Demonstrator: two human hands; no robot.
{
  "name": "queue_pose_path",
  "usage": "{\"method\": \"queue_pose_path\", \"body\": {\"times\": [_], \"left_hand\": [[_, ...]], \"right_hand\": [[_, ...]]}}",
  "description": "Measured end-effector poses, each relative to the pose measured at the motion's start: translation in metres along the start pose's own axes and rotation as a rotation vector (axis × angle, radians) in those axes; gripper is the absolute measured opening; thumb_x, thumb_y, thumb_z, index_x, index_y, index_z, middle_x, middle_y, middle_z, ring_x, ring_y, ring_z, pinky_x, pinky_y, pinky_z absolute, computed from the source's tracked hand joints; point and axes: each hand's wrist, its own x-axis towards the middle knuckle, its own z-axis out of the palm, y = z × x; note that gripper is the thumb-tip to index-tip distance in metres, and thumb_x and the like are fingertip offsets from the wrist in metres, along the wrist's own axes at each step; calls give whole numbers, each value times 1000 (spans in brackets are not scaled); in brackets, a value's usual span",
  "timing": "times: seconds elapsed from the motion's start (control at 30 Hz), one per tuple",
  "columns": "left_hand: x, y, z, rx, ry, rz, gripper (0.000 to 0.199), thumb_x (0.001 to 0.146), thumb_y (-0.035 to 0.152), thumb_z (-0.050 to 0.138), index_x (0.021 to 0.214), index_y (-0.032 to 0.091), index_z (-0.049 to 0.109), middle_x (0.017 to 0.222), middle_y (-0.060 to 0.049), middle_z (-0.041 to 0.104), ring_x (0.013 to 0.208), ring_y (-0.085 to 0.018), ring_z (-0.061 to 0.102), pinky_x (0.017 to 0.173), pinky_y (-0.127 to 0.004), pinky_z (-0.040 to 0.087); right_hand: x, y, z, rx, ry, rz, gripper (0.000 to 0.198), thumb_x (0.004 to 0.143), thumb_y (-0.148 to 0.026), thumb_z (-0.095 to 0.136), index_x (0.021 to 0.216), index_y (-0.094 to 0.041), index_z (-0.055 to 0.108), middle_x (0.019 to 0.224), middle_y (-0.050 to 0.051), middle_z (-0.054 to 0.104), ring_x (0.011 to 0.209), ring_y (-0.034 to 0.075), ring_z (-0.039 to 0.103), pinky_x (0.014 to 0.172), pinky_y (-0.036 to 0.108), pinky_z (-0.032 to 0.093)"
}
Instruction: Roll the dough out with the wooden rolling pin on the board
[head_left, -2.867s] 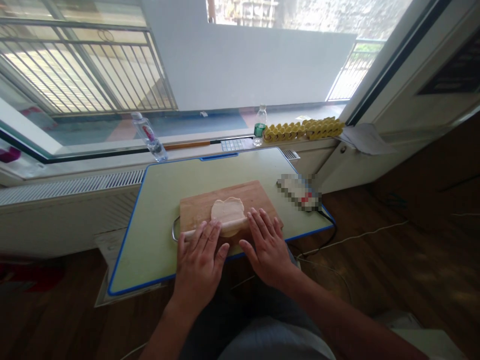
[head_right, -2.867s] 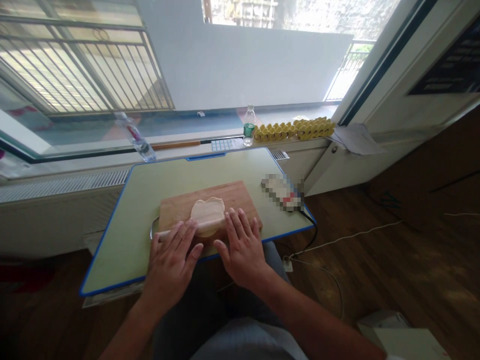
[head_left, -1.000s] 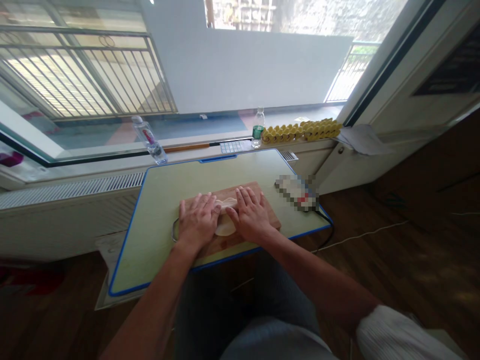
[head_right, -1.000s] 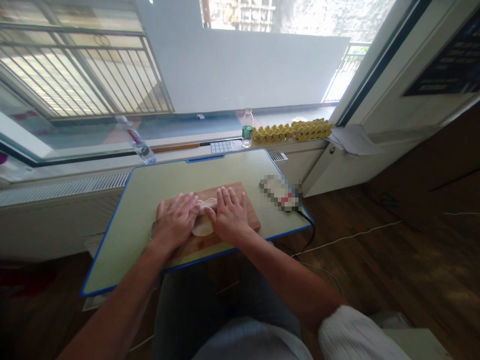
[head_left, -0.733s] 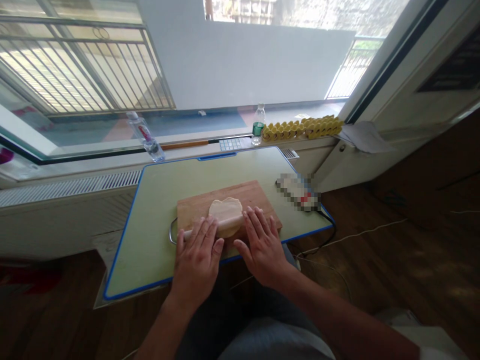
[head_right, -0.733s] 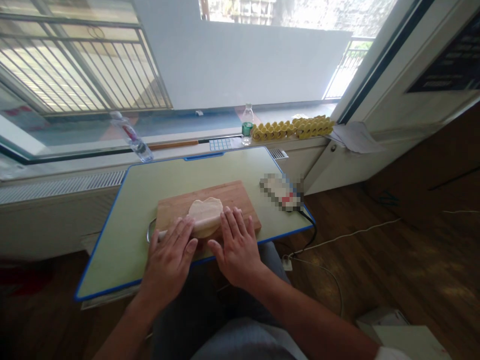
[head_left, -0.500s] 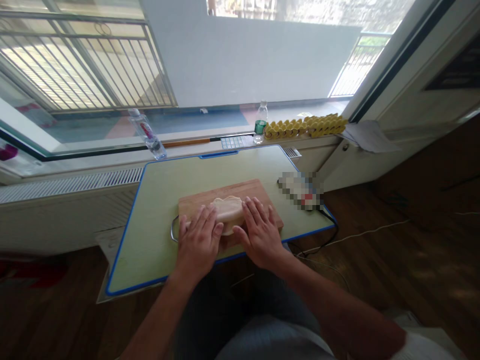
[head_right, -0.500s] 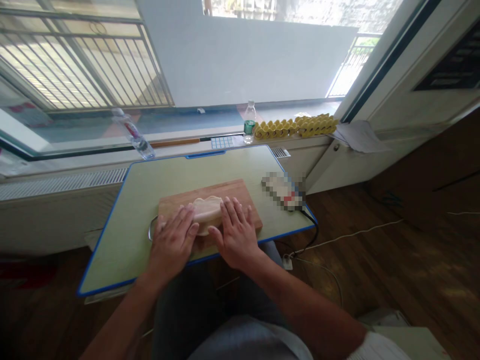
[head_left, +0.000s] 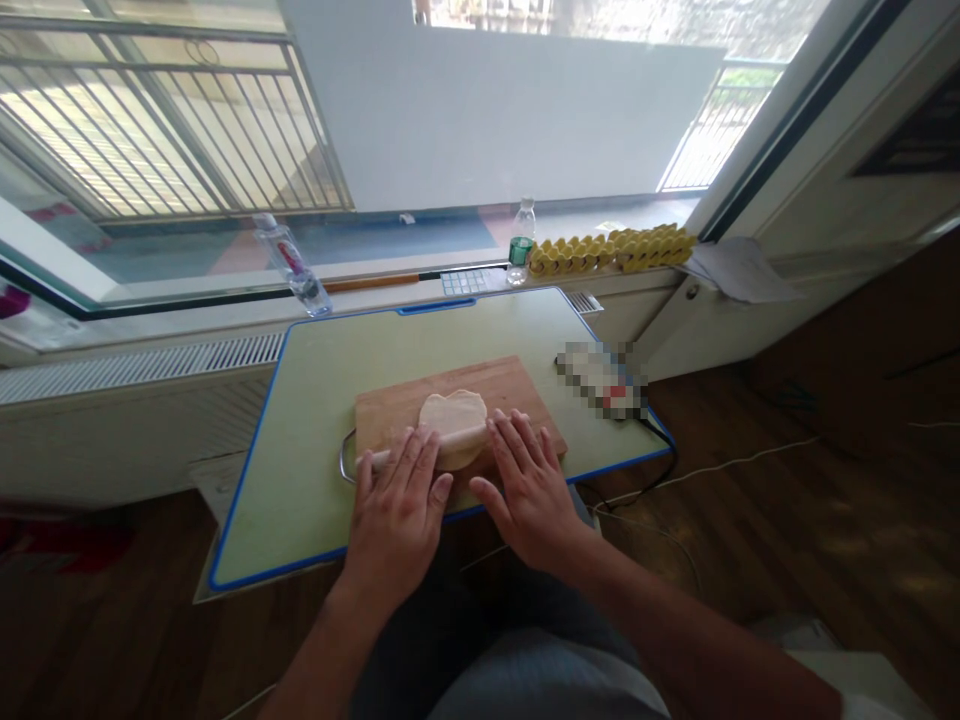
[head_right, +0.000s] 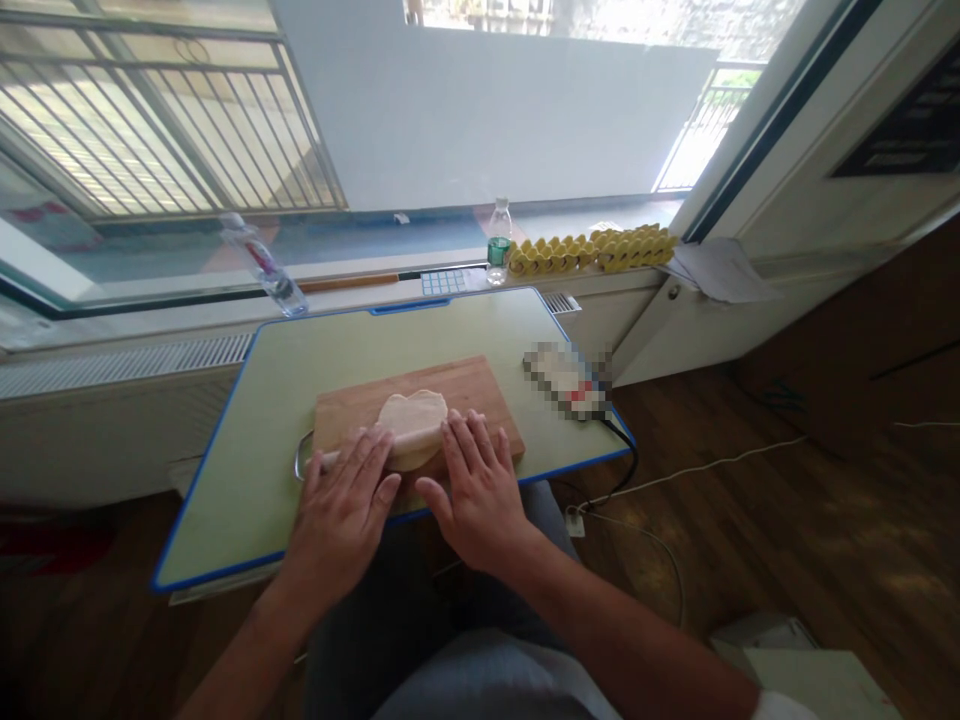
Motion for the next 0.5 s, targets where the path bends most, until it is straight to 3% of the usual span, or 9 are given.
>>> {"method": "queue_pose_path", "body": {"times": [0.13,0.4,0.5], "left_hand": [[-7,2,0,-17,-13,2,57,110,42,34,163,21,42,167,-12,45,158,-30,37,131,-62,19],[87,-29,6,41,-147,-83,61,110,49,23,160,25,48,168,-7,44,158,-31,37,129,-67,21],[98,-31,5,61,-168,-97,61,109,51,22,158,29,50,168,-5,44,158,-32,37,128,-70,20]], "right_hand": [[-10,2,0,-2,1,-18,69,111,-47,39,169,-14,27,176,11,27,166,29,12,133,57,14],[89,13,11,-3,-42,89,69,111,-59,31,164,-15,40,172,12,35,163,30,24,131,62,13],[101,14,10,0,-52,101,71,111,-61,31,165,-17,39,172,12,35,162,30,25,131,63,15]]}}
